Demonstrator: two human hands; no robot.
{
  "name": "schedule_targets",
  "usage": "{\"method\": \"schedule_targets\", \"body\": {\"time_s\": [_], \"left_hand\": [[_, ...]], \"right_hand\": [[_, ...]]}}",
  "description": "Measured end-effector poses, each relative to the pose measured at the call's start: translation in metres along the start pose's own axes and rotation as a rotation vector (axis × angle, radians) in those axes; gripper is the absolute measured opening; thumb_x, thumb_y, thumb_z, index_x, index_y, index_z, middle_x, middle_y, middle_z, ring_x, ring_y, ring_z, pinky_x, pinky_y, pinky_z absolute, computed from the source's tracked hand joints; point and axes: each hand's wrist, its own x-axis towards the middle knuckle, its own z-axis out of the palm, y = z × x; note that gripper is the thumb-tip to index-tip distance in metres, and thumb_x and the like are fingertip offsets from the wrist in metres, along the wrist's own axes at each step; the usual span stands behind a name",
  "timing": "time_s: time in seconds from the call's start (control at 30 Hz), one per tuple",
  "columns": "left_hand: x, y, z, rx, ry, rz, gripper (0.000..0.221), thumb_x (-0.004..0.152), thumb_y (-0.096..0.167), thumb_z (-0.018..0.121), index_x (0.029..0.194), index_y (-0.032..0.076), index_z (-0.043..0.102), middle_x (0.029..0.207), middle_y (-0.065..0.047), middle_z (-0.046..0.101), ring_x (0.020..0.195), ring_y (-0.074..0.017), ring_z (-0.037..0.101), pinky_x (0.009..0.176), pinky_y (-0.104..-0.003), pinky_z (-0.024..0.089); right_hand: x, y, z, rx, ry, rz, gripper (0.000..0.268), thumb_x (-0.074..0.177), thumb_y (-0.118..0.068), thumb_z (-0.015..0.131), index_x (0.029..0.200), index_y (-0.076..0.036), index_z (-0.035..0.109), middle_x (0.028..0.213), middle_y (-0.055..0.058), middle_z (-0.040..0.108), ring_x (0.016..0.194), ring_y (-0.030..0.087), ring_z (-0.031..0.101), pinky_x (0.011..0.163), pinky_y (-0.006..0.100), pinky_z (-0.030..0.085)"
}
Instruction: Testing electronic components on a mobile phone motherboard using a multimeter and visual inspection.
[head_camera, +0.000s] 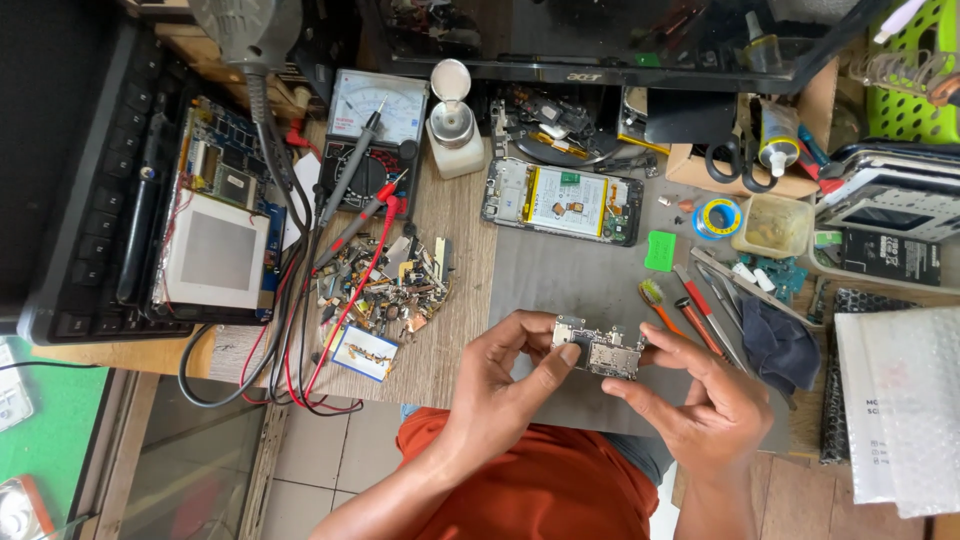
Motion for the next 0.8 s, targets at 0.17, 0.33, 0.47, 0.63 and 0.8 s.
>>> {"method": "schedule_targets", "body": {"time_s": [0.17, 0.33, 0.47, 0.63, 0.8], "left_hand": [[-0.002, 0.007, -0.003, -0.042, -0.038, 0.063, 0.04, 0.097, 0.014, 0.068, 0.134, 0.003, 0.064, 0.084, 0.002, 0.059, 0.08, -0.01, 0.054, 0.083, -0.026, 0.048], [-0.002, 0.006, -0.009, 0.052, -0.104, 0.087, 0.047, 0.091, 0.015, 0.075, 0.136, 0.006, 0.064, 0.093, 0.001, 0.06, 0.084, -0.0103, 0.056, 0.084, -0.025, 0.048], [0.001, 0.001, -0.012, 0.221, -0.094, 0.13, 0.052, 0.087, 0.02, 0.08, 0.135, 0.01, 0.065, 0.093, 0.001, 0.066, 0.085, -0.0101, 0.061, 0.084, -0.026, 0.048], [0.003, 0.002, -0.016, 0.296, -0.117, 0.192, 0.05, 0.089, 0.021, 0.078, 0.137, 0.01, 0.064, 0.091, 0.001, 0.065, 0.086, -0.0115, 0.059, 0.084, -0.027, 0.049], [0.004, 0.003, -0.02, 0.328, -0.149, 0.242, 0.054, 0.089, 0.024, 0.079, 0.139, 0.011, 0.062, 0.092, 0.0, 0.065, 0.087, -0.0122, 0.057, 0.084, -0.028, 0.049]], "right_hand": [[-0.002, 0.007, 0.0, 0.001, 0.024, -0.023, 0.061, 0.061, -0.026, 0.097, 0.113, -0.002, 0.075, 0.085, 0.013, 0.076, 0.051, 0.007, 0.061, 0.041, 0.017, 0.025], [-0.003, 0.012, -0.001, 0.017, 0.012, -0.03, 0.063, 0.062, -0.031, 0.095, 0.115, -0.003, 0.075, 0.09, 0.014, 0.077, 0.044, 0.004, 0.045, 0.041, 0.018, 0.021], [-0.003, 0.013, 0.001, 0.016, 0.017, -0.024, 0.06, 0.065, -0.028, 0.096, 0.116, -0.004, 0.075, 0.091, 0.012, 0.077, 0.043, 0.004, 0.022, 0.044, 0.018, 0.015], [-0.006, 0.016, 0.003, 0.021, 0.017, -0.017, 0.061, 0.063, -0.027, 0.097, 0.115, -0.003, 0.075, 0.092, 0.012, 0.077, 0.042, 0.004, 0.029, 0.044, 0.018, 0.018], [-0.005, 0.016, 0.003, 0.036, 0.006, -0.004, 0.065, 0.06, -0.028, 0.097, 0.115, -0.002, 0.074, 0.091, 0.014, 0.077, 0.041, 0.003, 0.04, 0.042, 0.016, 0.021]]}}
